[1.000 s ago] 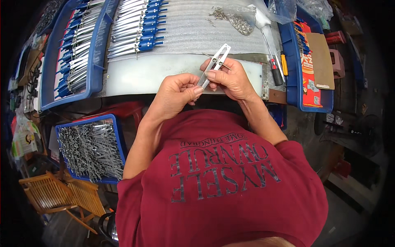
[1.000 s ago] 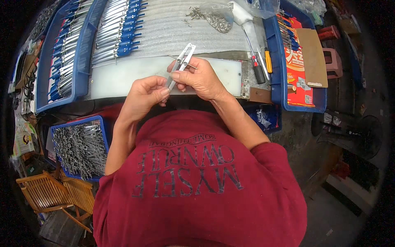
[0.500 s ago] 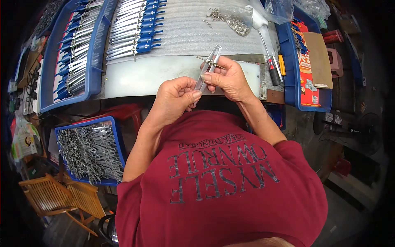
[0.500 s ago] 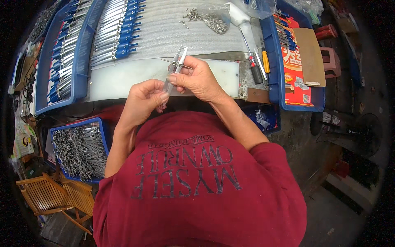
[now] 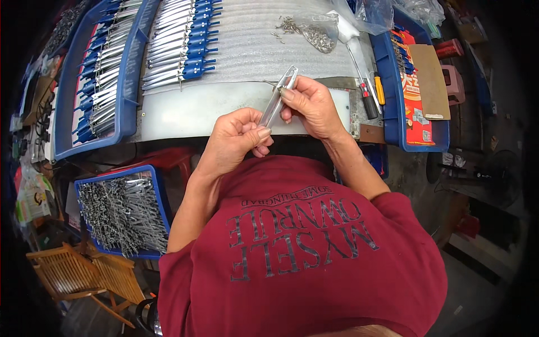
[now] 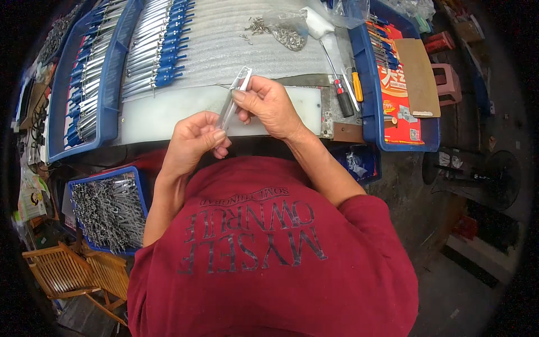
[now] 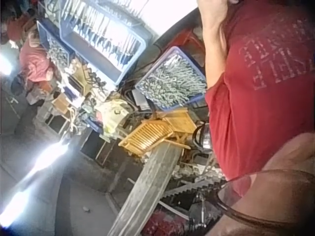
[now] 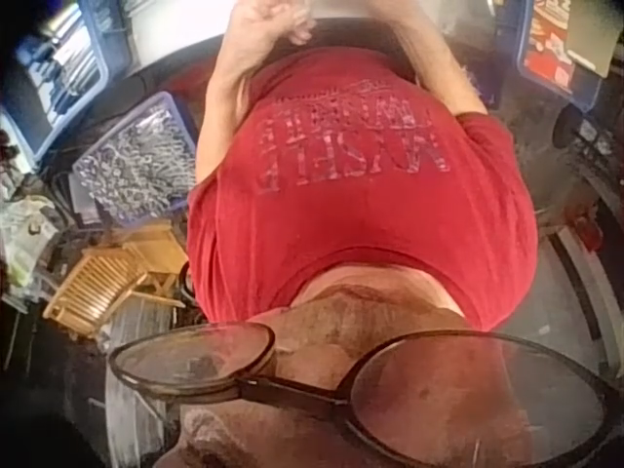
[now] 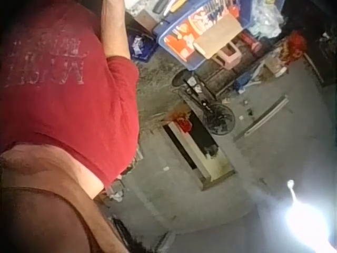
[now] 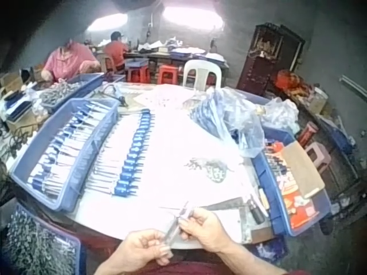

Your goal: Assembling small metal components and spring clips at a manual workstation using a handheld applicator tool.

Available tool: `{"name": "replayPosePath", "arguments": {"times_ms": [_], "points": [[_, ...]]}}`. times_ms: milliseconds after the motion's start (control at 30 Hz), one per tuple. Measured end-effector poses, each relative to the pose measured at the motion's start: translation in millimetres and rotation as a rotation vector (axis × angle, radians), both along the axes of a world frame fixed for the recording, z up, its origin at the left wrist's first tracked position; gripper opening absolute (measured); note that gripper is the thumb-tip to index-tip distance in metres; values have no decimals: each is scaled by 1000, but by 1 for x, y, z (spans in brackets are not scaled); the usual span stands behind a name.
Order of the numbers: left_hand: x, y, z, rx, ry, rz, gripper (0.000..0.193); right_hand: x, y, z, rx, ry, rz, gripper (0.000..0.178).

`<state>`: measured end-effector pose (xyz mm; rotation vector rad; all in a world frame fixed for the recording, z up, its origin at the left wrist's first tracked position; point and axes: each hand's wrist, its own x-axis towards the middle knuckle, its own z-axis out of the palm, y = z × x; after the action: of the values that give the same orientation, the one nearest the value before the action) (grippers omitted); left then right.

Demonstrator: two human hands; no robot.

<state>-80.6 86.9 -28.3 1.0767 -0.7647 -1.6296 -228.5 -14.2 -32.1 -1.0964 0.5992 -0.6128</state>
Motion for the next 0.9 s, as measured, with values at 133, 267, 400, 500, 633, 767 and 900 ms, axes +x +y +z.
{"name": "replayPosePath", "arguments": {"times_ms": [133,267,400,500,633,767,900], "points": [[-1,0,-3,5,36,38,19,1,1,1,-27,2,-32,14],[-2,-1,-4,4,40,35,17,2,2,2,-14,69,-52,15],[-3,-1,-5,0,49,29,14,6,5,2,-44,90,-110,15],[-4,-1,-6,-2,58,30,14,8,7,2,-34,60,-141,12],[-6,-1,-6,-2,78,37,14,9,7,4,-54,66,-159,10],[-7,-1,-5,9,83,40,14,9,6,4,-60,46,-157,10],[-7,-1,-7,-6,89,30,12,8,7,5,-29,34,-153,15]]}}
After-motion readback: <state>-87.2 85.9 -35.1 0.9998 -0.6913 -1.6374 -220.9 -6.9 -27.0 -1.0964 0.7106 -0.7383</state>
